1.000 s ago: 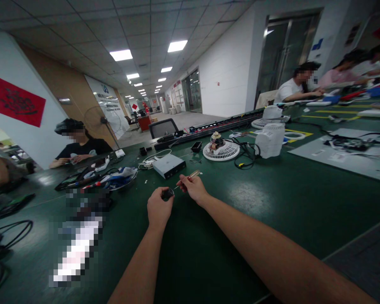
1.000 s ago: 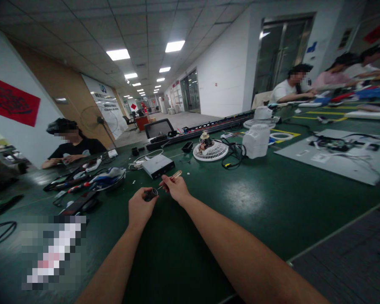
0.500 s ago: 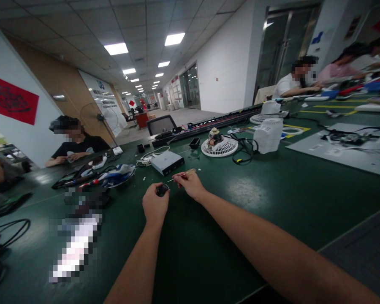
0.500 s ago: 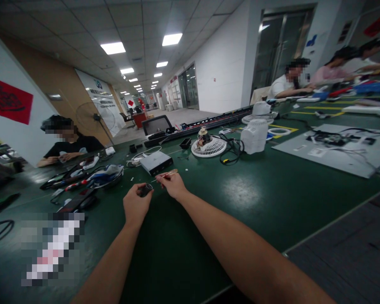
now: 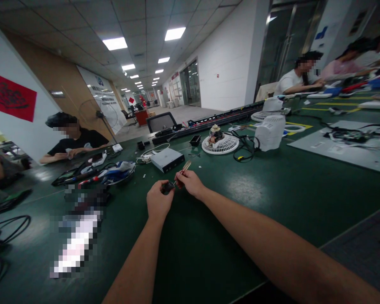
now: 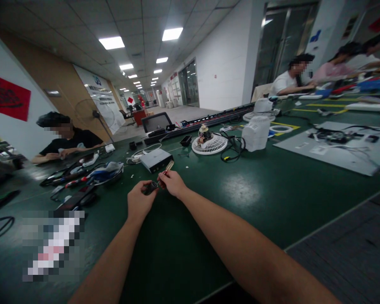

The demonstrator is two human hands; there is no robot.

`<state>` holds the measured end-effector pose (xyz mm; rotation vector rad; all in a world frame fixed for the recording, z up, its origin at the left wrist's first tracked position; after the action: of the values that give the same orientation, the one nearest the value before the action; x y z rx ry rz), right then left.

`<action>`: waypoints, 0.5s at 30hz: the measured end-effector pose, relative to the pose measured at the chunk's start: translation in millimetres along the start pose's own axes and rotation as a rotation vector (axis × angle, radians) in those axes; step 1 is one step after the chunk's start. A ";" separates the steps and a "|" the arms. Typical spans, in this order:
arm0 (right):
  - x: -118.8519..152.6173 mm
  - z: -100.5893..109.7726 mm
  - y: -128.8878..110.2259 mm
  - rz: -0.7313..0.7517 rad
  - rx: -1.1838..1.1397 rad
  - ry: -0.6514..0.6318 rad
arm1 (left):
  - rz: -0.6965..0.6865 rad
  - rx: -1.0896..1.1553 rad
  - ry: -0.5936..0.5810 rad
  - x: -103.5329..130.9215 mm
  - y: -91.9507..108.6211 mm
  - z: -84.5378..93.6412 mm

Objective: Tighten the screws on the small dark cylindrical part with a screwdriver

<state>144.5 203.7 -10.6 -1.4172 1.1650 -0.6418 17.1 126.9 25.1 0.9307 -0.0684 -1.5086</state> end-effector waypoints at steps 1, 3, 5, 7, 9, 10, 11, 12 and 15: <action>0.1 0.0 0.4 -0.005 -0.009 -0.004 | -0.002 -0.005 -0.003 0.1 0.3 -0.1; 0.3 0.8 0.5 -0.006 -0.024 0.002 | -0.017 -0.011 -0.018 0.4 1.7 -1.2; 0.5 2.5 0.6 -0.002 -0.026 0.021 | -0.032 -0.017 -0.036 0.7 2.8 -2.9; 0.4 3.3 1.3 -0.006 -0.017 0.026 | -0.035 -0.027 -0.047 1.0 3.1 -3.9; 0.1 2.6 2.5 -0.019 -0.010 0.012 | -0.025 -0.035 -0.048 1.2 3.0 -3.8; 0.0 2.1 2.8 -0.023 -0.010 0.005 | -0.019 -0.034 -0.049 1.2 3.0 -3.6; -0.1 1.9 2.9 -0.025 -0.010 0.003 | -0.017 -0.031 -0.052 1.2 3.2 -3.5; -0.2 2.1 2.7 -0.025 -0.010 0.006 | -0.017 -0.028 -0.056 1.2 3.6 -3.5; -0.2 3.1 1.6 -0.022 0.013 0.025 | -0.022 -0.030 -0.068 1.0 4.1 -4.0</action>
<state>146.7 205.3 -12.7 -1.4167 1.1641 -0.6837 22.9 127.2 24.2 0.8591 -0.0846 -1.5580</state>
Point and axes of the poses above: each hand's wrist, its own x-axis away from the middle knuckle, its own z-axis out of the back of the hand, y = z × x, the point moved 7 cm from there along -x, towards the middle knuckle, and after that the axes turned 4 degrees about -y, right-handed, at the moved point
